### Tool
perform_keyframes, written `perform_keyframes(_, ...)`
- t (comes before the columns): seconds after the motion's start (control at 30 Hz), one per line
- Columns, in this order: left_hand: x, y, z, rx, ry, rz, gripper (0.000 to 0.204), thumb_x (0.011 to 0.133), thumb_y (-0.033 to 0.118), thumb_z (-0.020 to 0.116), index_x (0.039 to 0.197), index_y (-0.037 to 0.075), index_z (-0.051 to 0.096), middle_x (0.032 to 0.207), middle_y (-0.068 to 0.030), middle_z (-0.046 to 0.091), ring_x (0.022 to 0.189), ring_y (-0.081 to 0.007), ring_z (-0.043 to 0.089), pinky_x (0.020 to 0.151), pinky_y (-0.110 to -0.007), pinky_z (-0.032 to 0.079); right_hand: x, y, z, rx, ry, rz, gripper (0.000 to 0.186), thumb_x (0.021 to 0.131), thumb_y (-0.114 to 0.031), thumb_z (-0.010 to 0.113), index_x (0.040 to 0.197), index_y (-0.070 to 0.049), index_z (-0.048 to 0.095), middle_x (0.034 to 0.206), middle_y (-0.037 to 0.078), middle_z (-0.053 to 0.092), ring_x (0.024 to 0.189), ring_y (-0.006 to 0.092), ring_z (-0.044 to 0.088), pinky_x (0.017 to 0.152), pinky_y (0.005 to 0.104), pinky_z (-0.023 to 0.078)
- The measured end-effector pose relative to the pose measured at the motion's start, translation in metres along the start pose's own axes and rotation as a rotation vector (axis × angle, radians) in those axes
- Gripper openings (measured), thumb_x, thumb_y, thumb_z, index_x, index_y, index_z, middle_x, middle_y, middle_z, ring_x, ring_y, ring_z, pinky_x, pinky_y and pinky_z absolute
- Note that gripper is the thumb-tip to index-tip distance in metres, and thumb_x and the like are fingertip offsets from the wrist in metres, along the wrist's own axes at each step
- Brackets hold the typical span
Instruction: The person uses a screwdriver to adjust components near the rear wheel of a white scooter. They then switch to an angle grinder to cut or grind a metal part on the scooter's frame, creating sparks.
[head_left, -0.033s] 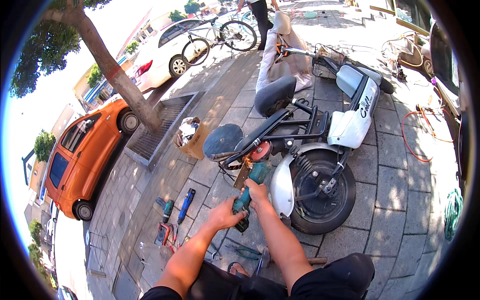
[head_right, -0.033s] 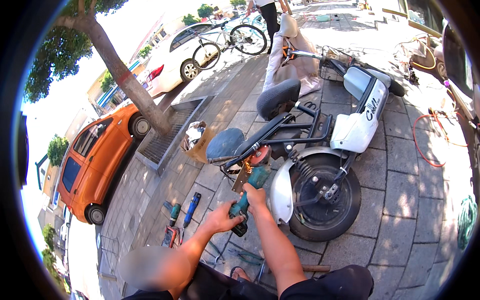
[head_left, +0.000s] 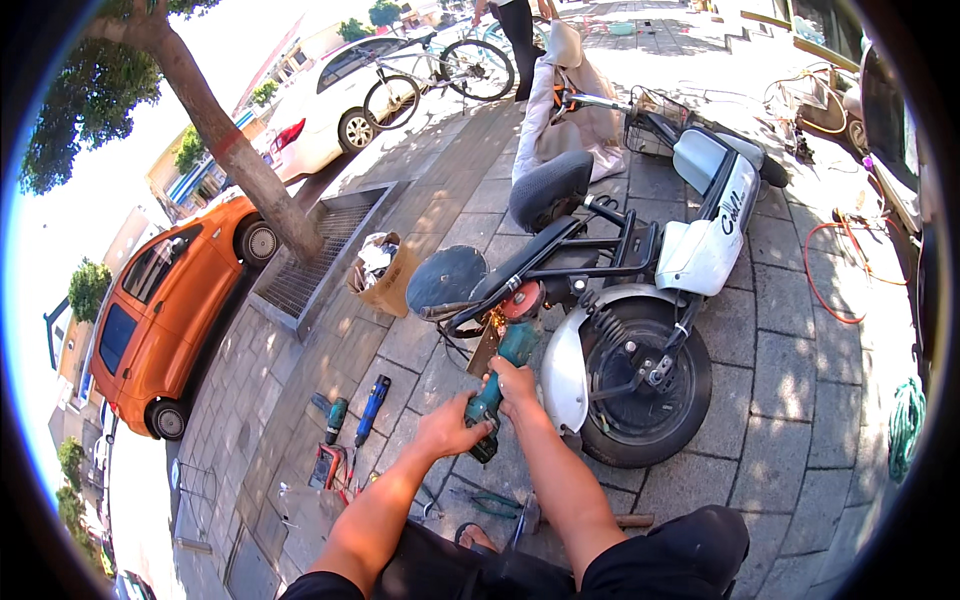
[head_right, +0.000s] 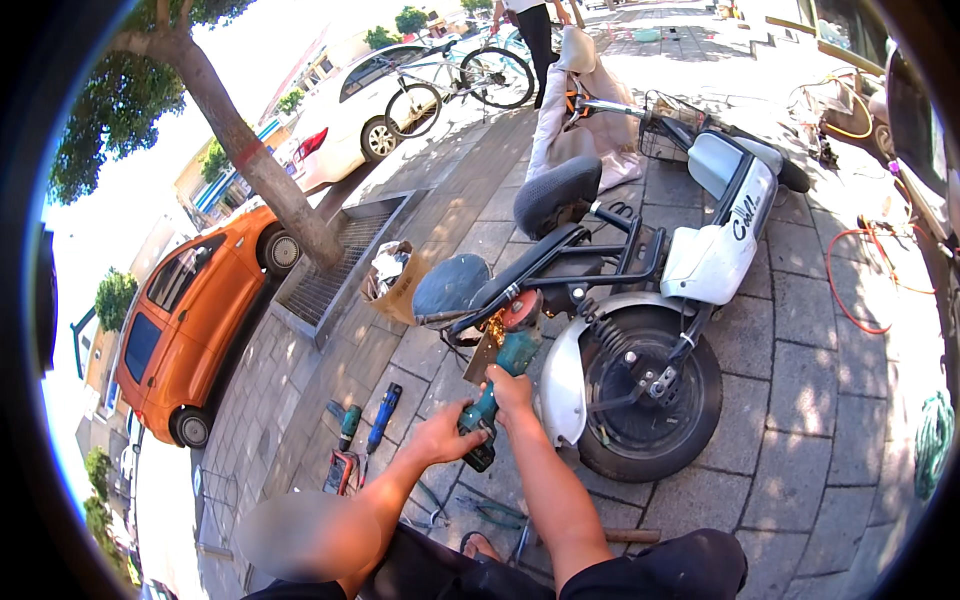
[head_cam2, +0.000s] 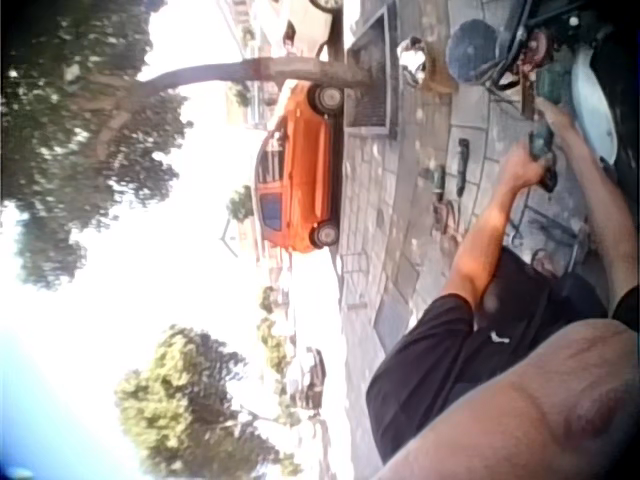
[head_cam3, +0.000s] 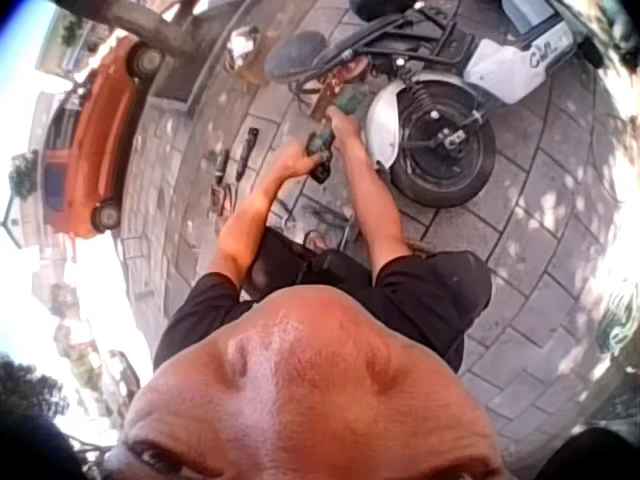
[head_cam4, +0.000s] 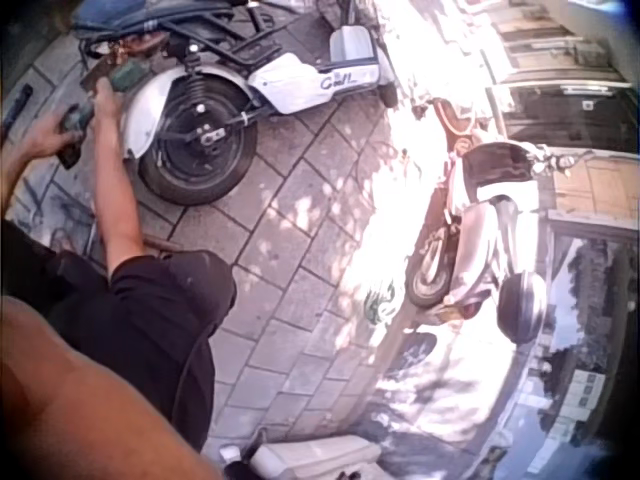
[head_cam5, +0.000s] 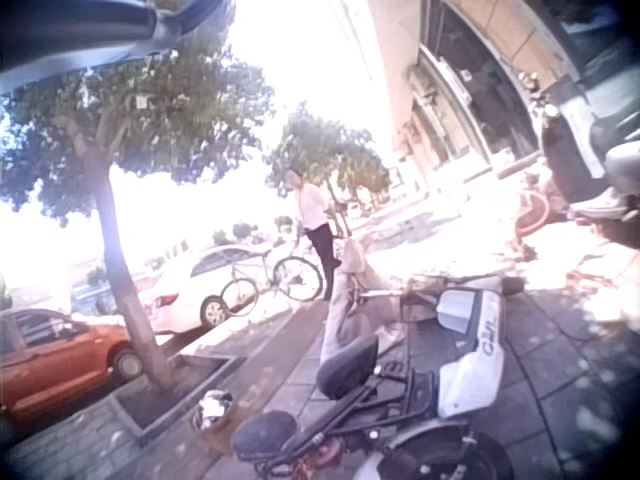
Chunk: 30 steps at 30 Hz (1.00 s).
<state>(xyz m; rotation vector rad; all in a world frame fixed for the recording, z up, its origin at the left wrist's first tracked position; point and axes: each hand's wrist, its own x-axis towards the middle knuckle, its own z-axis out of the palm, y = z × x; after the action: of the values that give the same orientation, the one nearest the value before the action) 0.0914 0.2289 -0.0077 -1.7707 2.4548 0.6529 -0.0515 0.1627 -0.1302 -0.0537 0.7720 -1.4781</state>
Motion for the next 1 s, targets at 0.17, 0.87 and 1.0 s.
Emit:
perform_keyframes(0.17, 0.0, 0.004, 0.001, -0.025, 0.013, 0.007, 0.086, 0.085, 0.054, 0.079, 0.152, 0.007, 0.052, 0.136, -0.0252, 0.066, 0.128, -0.0403, 0.064, 0.107, -0.046, 0.05, 0.001, -0.002, 0.001, -0.034, -0.01, -0.019, 0.009, 0.088, -0.01, 0.072, 0.085, -0.004, 0.067, 0.074, 0.006, 0.064, 0.06, 0.0193, 0.065, 0.054, 0.0374, 0.056)
perform_keyframes(0.87, 0.009, -0.001, 0.01, -0.105, 0.0, 0.004, 0.085, 0.086, 0.043, 0.081, 0.152, 0.0, 0.05, 0.132, -0.0272, 0.068, 0.126, -0.0397, 0.066, 0.107, -0.044, 0.05, -0.004, -0.006, 0.001, -0.047, 0.03, -0.041, 0.012, 0.081, -0.011, 0.074, 0.076, -0.006, 0.065, 0.07, 0.003, 0.063, 0.055, 0.0152, 0.061, 0.05, 0.0326, 0.049)
perform_keyframes(1.0, 0.005, 0.005, 0.01, -0.129, -0.008, -0.008, 0.083, 0.087, 0.041, 0.082, 0.152, 0.001, 0.05, 0.131, -0.0262, 0.068, 0.124, -0.0368, 0.067, 0.107, -0.043, 0.05, -0.004, -0.002, -0.001, -0.018, 0.033, -0.057, 0.012, 0.081, -0.011, 0.075, 0.076, -0.006, 0.065, 0.07, 0.003, 0.063, 0.056, 0.0157, 0.061, 0.051, 0.0333, 0.049)
